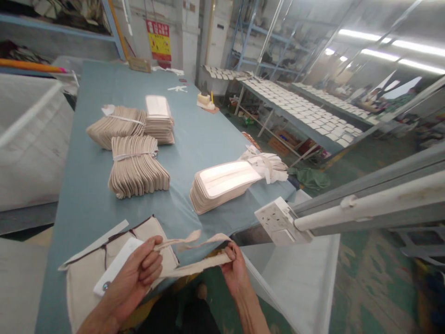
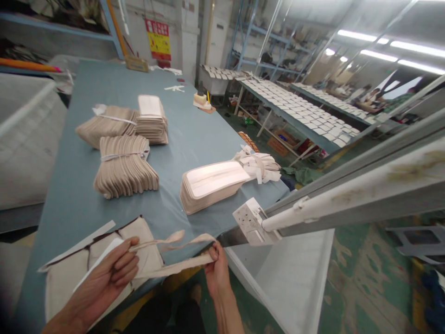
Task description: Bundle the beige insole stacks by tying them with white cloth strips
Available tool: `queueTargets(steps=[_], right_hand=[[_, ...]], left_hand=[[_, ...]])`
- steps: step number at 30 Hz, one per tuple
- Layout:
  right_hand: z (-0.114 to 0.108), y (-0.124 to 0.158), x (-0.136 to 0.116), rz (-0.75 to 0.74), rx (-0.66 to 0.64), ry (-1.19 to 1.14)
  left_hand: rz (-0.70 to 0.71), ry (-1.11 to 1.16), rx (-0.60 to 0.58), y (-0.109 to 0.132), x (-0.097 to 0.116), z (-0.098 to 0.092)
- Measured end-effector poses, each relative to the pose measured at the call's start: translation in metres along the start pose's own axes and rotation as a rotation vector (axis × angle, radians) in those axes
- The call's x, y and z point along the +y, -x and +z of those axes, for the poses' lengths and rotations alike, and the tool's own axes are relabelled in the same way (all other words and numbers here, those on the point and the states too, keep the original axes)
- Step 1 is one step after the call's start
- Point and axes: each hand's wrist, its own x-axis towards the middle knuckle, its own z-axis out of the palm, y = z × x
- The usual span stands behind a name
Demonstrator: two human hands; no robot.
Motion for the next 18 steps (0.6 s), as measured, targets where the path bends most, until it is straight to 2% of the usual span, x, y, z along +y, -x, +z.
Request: queueTargets(steps=[3, 6, 9, 12, 15, 18], right_hand=[[-0.009, -0.002, 0.000, 0.036, 0.002, -0.220], [-0.019, -0.001, 0.009, 0.071, 0.012, -0.275], [-0.027, 0.001, 0.023, 0.099, 0.059, -0.139], [-0.029, 0.002, 0.036, 0.039, 0.106, 0.051], [-0.023, -0.001, 0.042, -0.046, 0.144, 0.122], [-0.008, -0.008, 0.042, -0.107, 0.170, 0.092]], left_hand=[[0.094, 0.001, 0.011, -0.004, 0.010, 0.004], [0.143, -0.068, -0.024, -0.010, 0.015, 0.008], [0.183, -0.138, -0.054, -0.016, 0.016, 0.015], [0.215, -0.198, -0.095, -0.020, 0.017, 0.025], [0.248, -0.231, -0.092, -0.024, 0.019, 0.040], [0.268, -0.236, -0.103, -0.028, 0.022, 0.055]])
